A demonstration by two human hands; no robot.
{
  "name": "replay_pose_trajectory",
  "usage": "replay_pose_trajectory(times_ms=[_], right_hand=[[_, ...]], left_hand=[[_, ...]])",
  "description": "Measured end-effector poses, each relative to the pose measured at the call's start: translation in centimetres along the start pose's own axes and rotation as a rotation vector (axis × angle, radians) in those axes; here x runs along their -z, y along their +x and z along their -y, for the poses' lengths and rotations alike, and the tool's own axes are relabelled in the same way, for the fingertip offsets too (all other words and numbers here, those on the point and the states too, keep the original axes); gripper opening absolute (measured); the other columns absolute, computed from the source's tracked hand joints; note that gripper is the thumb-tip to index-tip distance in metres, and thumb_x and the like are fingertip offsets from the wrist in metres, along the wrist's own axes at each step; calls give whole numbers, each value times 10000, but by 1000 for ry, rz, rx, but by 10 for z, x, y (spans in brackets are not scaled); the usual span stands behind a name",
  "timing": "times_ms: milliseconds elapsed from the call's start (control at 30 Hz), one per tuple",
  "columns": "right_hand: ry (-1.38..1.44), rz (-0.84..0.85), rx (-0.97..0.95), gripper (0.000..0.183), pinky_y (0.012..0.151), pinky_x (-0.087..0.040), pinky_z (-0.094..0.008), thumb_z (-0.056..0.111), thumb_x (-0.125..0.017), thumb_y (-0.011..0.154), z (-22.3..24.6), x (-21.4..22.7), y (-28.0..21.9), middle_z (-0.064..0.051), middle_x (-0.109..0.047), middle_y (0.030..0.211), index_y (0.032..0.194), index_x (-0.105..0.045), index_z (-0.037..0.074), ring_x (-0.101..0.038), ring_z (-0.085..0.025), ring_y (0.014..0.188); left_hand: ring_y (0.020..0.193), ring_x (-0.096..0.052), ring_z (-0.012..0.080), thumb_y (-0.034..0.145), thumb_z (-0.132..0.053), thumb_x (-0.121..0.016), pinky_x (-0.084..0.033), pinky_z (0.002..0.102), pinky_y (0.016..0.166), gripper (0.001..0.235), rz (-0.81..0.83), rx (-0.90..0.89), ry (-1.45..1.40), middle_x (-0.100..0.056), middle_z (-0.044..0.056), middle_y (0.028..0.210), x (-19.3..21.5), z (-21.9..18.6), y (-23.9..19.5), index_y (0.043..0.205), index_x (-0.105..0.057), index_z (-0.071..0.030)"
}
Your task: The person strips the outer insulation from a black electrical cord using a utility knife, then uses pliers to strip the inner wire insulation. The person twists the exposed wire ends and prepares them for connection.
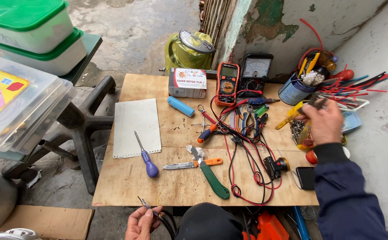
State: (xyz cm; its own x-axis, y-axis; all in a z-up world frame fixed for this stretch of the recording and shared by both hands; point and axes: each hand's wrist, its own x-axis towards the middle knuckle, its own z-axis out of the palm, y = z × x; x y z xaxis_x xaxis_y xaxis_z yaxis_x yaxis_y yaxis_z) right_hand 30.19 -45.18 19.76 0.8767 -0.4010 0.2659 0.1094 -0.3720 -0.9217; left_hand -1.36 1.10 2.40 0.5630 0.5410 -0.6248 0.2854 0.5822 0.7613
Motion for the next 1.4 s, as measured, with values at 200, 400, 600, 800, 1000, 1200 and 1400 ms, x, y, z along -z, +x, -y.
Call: replay_pose_trajectory(times_ms=[200,400,600,800,1000,1200,1400], right_hand=[[690,109,-337,198,1023,-585,-438,120,-563,1024,38,60,-92,-197,-756,1076,1118,-704,15,-750,-304,1135],[-426,305,-485,375,850,-503,-447,222,-603,966,-21,44,-157,-181,-751,1039,1304,-671,75,-654,-327,895],[-944,391,-285,577,1007,-574,-558,539,-722,1006,-91,18,-177,-167,-788,1294,1392,-609,126,-744,-420,1189],[-895,251,-394,398,996,-568,-526,416,-742,1006,-81,28,-149,-177,-829,1159,1276,-701,127,-767,-402,1076],[170,7,-730,219,619,-501,-424,93,-769,1061,-68,24,-85,-219,-669,856,1146,-587,6,-569,-236,637],[399,31,-930,237,655,-469,-400,192,-663,1145,-159,6,-22,-294,-747,1253,1248,-554,8,-525,-224,727],[636,44,-1023,392,969,-644,-392,371,-692,1132,-162,49,-76,-191,-807,1333,1321,-677,28,-792,-287,1175]], left_hand=[[982,-804,360,1101,-106,-666,-567,402,877,242,21,-31,18,-866,299,1146,6,15,7,1315,-601,-13],[985,-800,366,1095,-86,-668,-589,422,842,258,44,-33,-7,-858,312,1132,5,15,3,1331,-631,9],[963,-800,381,1086,-63,-678,-594,415,808,251,47,-40,-53,-848,328,1132,13,27,11,1324,-643,7],[965,-810,376,1088,-84,-688,-586,410,765,247,24,-31,-17,-858,306,1140,17,31,20,1319,-646,-7],[944,-798,455,1078,-39,-678,-621,481,888,242,9,-67,-75,-835,367,1105,18,34,18,1298,-654,59],[954,-808,457,1078,-49,-692,-620,475,875,216,-28,-26,-62,-844,372,1115,9,17,8,1257,-642,62],[913,-833,454,1031,-88,-734,-642,486,885,246,-20,-54,-98,-855,369,1030,-2,21,11,1219,-673,58]])
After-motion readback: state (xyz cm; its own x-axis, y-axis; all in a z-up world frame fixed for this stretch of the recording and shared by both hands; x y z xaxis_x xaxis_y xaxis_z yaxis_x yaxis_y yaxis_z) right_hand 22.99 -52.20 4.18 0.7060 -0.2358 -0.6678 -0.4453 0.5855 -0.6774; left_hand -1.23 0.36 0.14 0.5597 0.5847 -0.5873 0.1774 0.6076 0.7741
